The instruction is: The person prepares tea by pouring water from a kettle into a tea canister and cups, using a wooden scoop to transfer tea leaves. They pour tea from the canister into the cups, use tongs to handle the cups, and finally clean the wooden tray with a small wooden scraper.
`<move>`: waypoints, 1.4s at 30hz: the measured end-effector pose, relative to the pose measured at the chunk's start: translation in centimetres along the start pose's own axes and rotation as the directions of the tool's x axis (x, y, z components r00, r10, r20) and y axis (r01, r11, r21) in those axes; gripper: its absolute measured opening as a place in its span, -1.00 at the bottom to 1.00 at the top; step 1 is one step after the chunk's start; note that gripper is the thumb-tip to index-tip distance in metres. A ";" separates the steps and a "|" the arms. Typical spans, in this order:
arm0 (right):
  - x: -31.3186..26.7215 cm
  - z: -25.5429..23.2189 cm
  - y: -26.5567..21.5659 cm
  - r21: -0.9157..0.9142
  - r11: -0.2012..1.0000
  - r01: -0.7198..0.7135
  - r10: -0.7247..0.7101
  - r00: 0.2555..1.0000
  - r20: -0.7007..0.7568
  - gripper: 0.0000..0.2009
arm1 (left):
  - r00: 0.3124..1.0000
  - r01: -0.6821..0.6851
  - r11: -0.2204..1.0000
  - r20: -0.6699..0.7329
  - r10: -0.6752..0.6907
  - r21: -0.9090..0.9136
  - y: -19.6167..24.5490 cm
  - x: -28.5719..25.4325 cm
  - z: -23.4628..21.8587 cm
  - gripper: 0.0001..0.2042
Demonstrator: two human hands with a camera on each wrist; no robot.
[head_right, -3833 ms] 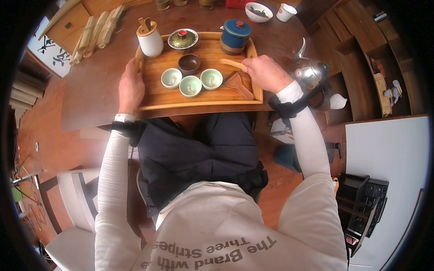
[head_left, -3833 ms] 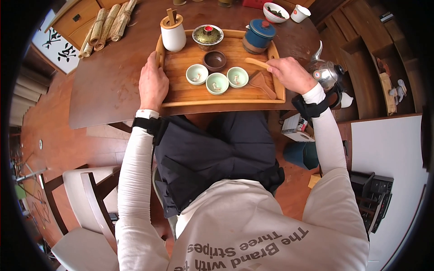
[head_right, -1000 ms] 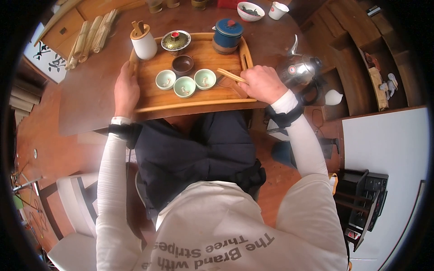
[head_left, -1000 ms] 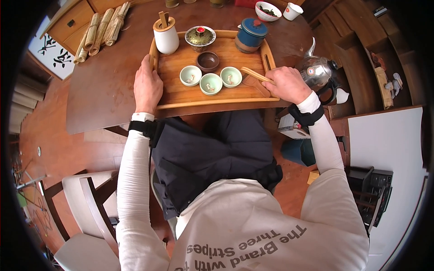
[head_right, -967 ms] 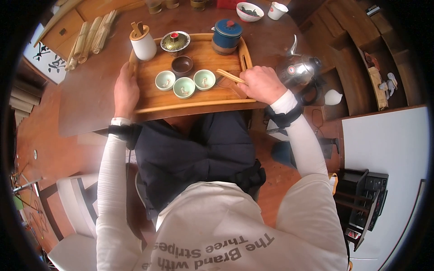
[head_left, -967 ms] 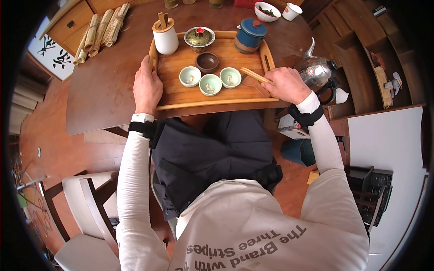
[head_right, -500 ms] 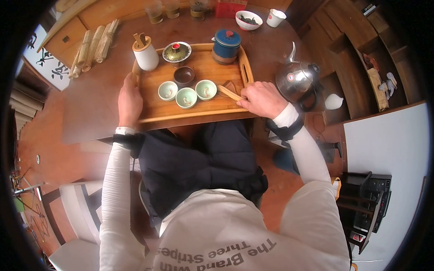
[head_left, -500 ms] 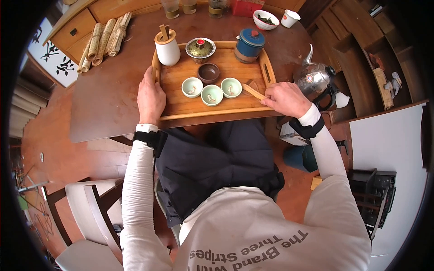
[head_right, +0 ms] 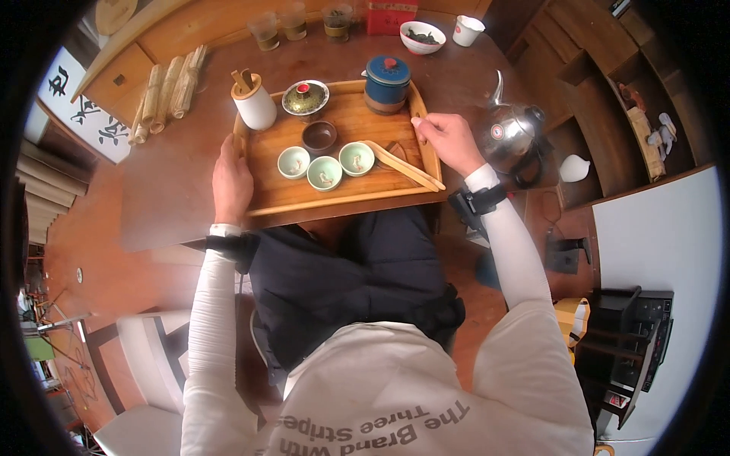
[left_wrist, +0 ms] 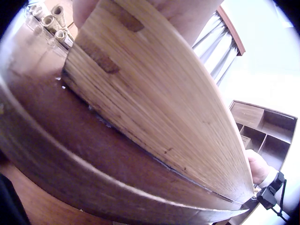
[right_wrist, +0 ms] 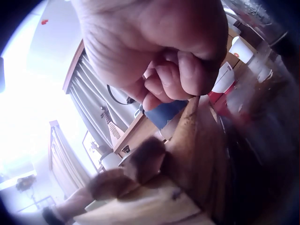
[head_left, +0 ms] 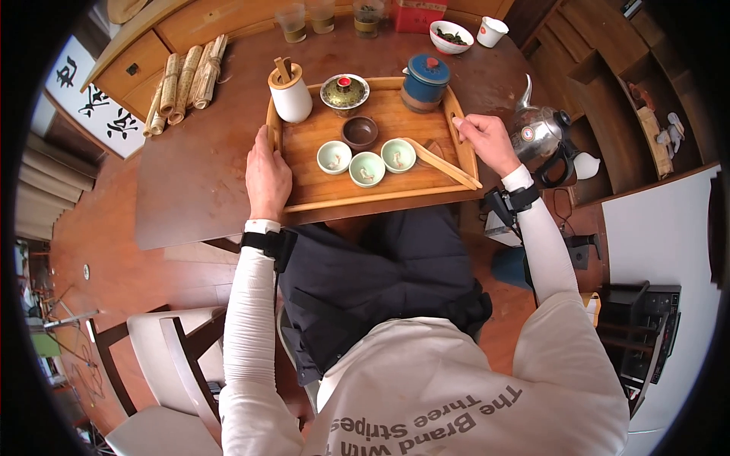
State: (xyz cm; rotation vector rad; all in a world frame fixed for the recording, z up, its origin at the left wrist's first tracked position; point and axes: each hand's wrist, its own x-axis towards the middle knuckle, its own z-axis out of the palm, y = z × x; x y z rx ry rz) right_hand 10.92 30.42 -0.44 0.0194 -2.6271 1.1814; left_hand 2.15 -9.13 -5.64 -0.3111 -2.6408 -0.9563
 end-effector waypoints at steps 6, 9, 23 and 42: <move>-1.1 -1.3 -0.3 0.084 0.955 -0.285 0.276 0.956 0.102 -0.59 | 1.000 0.006 1.000 0.018 -0.006 -0.007 -0.1 -0.1 0.0 -0.48; -2.2 -1.8 -0.4 0.065 0.975 -0.215 0.212 0.976 0.044 -0.59 | 0.999 0.006 1.000 0.041 -0.006 -0.002 0.0 -0.2 -0.2 -0.47; -25.7 5.0 5.8 0.005 0.897 -0.441 0.432 0.877 -0.212 -0.47 | 0.999 -0.046 0.999 0.018 0.045 0.014 -0.7 0.0 0.1 -0.46; -33.4 3.9 3.7 -0.092 0.719 -0.689 0.542 0.639 -0.545 -0.47 | 0.996 -0.074 0.996 0.053 0.076 -0.047 -0.1 -0.3 0.3 -0.42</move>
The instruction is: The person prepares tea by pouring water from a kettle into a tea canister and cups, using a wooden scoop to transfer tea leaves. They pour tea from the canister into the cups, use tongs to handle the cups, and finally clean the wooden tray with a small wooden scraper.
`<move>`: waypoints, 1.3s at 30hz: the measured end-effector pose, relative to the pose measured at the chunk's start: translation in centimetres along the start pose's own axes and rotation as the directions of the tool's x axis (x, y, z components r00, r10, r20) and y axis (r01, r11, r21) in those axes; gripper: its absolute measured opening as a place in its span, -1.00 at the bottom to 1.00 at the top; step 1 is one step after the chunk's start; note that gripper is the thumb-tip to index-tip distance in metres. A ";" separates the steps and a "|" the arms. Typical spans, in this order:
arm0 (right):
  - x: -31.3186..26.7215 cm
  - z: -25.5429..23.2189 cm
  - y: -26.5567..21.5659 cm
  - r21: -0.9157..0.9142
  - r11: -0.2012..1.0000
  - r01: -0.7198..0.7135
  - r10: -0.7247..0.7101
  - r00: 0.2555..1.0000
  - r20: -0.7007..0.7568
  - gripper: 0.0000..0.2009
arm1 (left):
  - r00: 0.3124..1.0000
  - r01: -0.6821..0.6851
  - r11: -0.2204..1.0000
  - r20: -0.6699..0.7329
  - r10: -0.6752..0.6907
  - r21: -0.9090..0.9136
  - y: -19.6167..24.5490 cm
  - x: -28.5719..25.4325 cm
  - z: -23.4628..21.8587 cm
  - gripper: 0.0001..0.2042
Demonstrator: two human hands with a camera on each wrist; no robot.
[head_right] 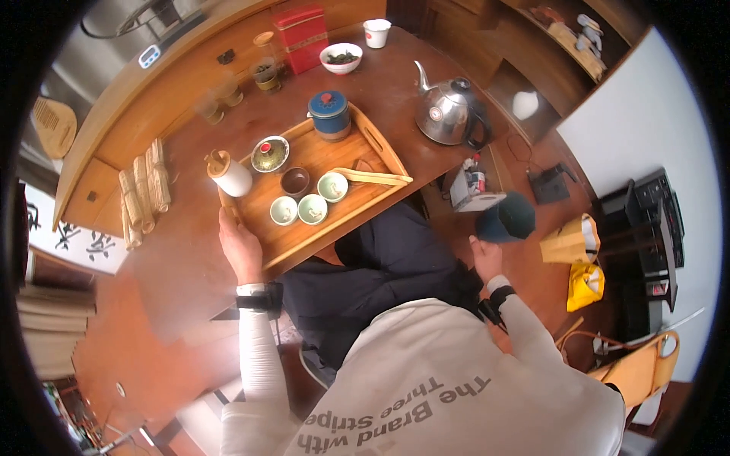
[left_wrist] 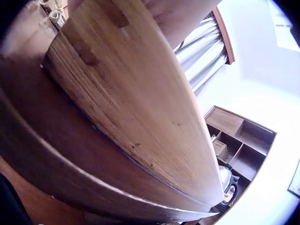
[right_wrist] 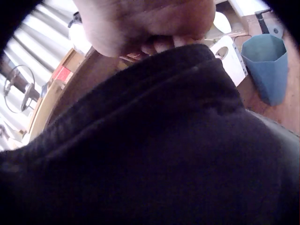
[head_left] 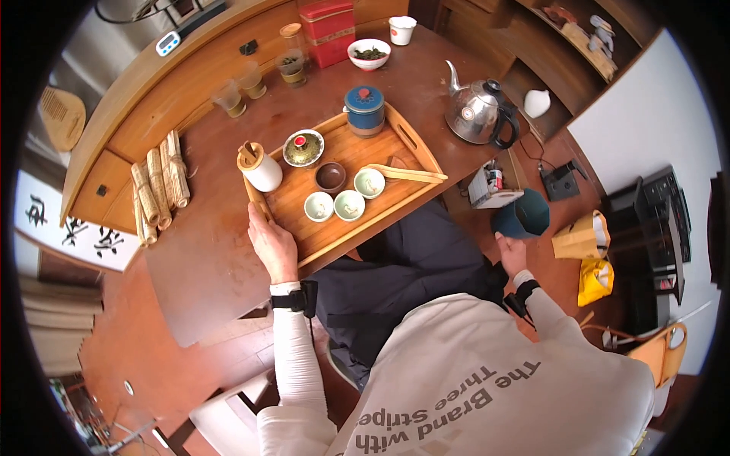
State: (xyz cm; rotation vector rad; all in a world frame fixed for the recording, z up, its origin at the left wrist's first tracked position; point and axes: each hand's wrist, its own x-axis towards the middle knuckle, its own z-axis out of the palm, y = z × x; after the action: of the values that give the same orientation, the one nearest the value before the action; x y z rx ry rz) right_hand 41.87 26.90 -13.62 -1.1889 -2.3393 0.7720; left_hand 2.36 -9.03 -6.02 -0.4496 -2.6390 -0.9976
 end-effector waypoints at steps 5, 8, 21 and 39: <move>-0.9 -1.9 -3.9 -0.061 0.987 -0.146 0.146 0.989 -0.008 -0.47 | 1.000 0.012 1.000 0.021 -0.013 0.017 0.3 0.2 -0.4 -0.42; -1.9 -1.7 -6.8 -0.034 0.995 -0.091 0.089 0.994 -0.071 -0.48 | 1.000 -0.010 1.000 0.002 0.010 -0.009 0.1 0.1 -0.2 -0.41; -1.0 -3.1 -2.7 0.060 0.974 -0.217 0.220 0.975 -0.042 -0.45 | 0.998 0.056 0.997 0.000 -0.056 -0.052 -0.4 0.4 -0.4 -0.47; -1.1 1.0 13.8 0.031 0.913 -0.408 0.394 0.896 0.204 -0.44 | 0.994 0.040 0.997 0.098 -0.047 0.066 -1.6 1.4 -1.7 -0.51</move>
State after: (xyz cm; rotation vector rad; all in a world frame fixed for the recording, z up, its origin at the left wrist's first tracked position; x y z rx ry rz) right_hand 50.22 32.41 -23.27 -1.6590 -2.2128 1.1476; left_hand 0.72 -11.07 -5.22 -0.4401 -2.7720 -0.9228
